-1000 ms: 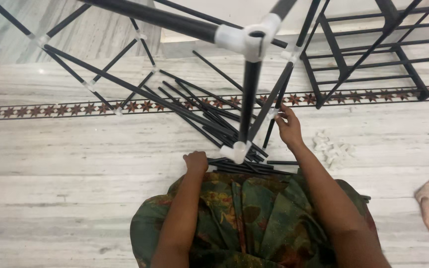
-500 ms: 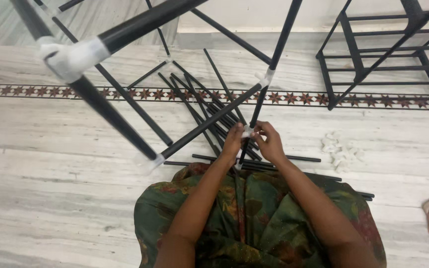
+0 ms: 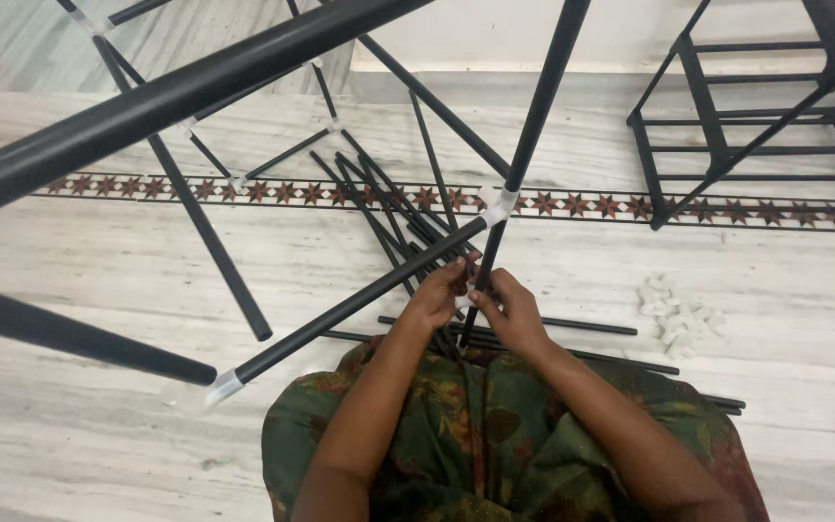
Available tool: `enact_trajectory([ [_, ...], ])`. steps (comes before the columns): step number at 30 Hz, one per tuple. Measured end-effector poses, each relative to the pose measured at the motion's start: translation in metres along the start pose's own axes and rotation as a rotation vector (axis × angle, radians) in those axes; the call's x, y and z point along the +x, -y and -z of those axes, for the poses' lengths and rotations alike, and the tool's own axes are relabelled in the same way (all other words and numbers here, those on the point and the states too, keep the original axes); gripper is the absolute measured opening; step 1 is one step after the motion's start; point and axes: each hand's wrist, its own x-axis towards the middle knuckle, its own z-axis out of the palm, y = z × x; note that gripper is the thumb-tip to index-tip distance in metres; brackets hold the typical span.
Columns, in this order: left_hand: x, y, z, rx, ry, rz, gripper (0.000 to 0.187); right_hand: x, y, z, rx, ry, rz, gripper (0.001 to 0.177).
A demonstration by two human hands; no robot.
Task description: The person sits on the floor and assembles a black metal frame by inserting rods into white plastic connectors. They pick up rods and connectors from the floor, align them, and press them together to form the structure.
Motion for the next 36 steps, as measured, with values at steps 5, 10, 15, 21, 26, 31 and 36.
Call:
enact_trajectory([
  [5,0.007,-0.002,0.013,0.012,0.049,-0.037,0.023,-0.002,0.012,0.005,0.024,-0.003,0.180,0.033],
  [10,0.016,0.003,0.006,0.112,-0.158,-0.021,0.019,-0.002,0.016,0.006,-0.063,0.007,0.141,0.028],
  [15,0.028,0.003,0.025,0.354,-0.403,-0.110,0.027,-0.010,0.015,-0.005,-0.061,0.018,0.221,0.023],
  [21,0.048,-0.005,0.066,0.671,-0.480,-0.146,0.048,-0.011,0.012,-0.007,-0.181,0.015,0.297,0.023],
  [26,0.050,0.025,0.062,1.231,-0.517,-0.190,0.049,-0.006,0.008,-0.007,-0.065,0.035,0.189,0.025],
  [31,0.003,0.020,0.025,0.826,-0.433,-0.499,0.053,0.002,0.006,0.004,-0.103,0.044,0.107,0.026],
  [36,-0.083,0.006,-0.047,1.081,-0.140,-0.668,0.046,-0.001,0.003,0.014,-0.097,-0.073,0.240,0.027],
])
